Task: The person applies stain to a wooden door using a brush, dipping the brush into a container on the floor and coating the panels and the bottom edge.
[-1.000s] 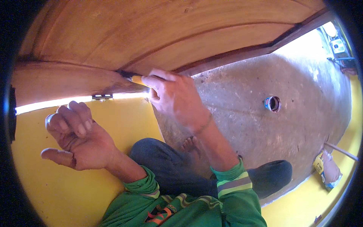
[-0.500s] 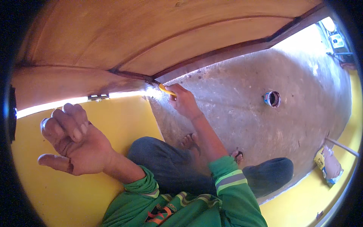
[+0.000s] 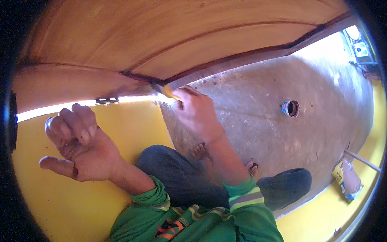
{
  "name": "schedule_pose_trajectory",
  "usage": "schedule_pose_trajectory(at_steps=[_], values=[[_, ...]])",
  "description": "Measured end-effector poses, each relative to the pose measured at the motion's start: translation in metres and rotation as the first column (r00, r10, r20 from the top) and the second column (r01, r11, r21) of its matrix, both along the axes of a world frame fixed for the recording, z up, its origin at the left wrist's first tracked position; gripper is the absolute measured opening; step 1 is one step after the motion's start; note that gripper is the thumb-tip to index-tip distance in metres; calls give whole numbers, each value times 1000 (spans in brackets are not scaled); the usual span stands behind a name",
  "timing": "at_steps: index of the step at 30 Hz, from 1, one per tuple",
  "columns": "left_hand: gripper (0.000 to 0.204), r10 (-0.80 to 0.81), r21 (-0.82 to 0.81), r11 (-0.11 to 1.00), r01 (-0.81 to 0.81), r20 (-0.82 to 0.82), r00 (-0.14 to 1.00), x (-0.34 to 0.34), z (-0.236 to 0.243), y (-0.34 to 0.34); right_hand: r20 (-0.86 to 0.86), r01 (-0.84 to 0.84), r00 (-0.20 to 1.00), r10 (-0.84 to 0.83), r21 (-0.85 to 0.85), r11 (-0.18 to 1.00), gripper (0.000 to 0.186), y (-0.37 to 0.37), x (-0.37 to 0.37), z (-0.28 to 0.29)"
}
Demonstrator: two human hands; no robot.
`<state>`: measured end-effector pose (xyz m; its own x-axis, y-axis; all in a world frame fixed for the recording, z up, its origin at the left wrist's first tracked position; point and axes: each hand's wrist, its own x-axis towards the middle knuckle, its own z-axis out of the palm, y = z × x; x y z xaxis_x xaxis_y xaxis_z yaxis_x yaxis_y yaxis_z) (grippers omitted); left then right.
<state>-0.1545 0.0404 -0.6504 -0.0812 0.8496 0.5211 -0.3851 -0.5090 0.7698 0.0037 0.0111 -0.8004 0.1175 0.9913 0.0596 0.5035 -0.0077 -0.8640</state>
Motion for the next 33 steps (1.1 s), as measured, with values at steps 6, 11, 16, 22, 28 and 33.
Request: schedule_pose_trajectory(at_steps=[6, 11, 16, 22, 28, 33], values=[[66, 12, 9, 1000, -12, 23, 1000, 9, -3, 0, 253, -13, 967, 42, -116, 993, 26, 8, 16, -44], [67, 24, 32, 999, -23, -15, 1000, 4, -3, 0, 124, -22, 992, 24, -23, 999, 25, 16, -1, 29], [68, -13, 58, 998, 15, -40, 999, -5, -3, 1, -21, -50, 998, 57, 242, 969, 33, -1, 15, 71], [71, 12, 50, 999, -13, 16, 1000, 0, -5, 3, 150, -139, 979, 141, -19, 990, 34, -30, -2, 9], [70, 70, 51, 996, -75, 95, 993, -2, -2, 3, 273, -84, 962, 11, 258, 962, 46, -5, -42, 36], [70, 83, 68, 994, -87, 50, 995, -5, -2, 1, 176, -25, 984, -40, 355, 935, 50, -33, -54, 35]])
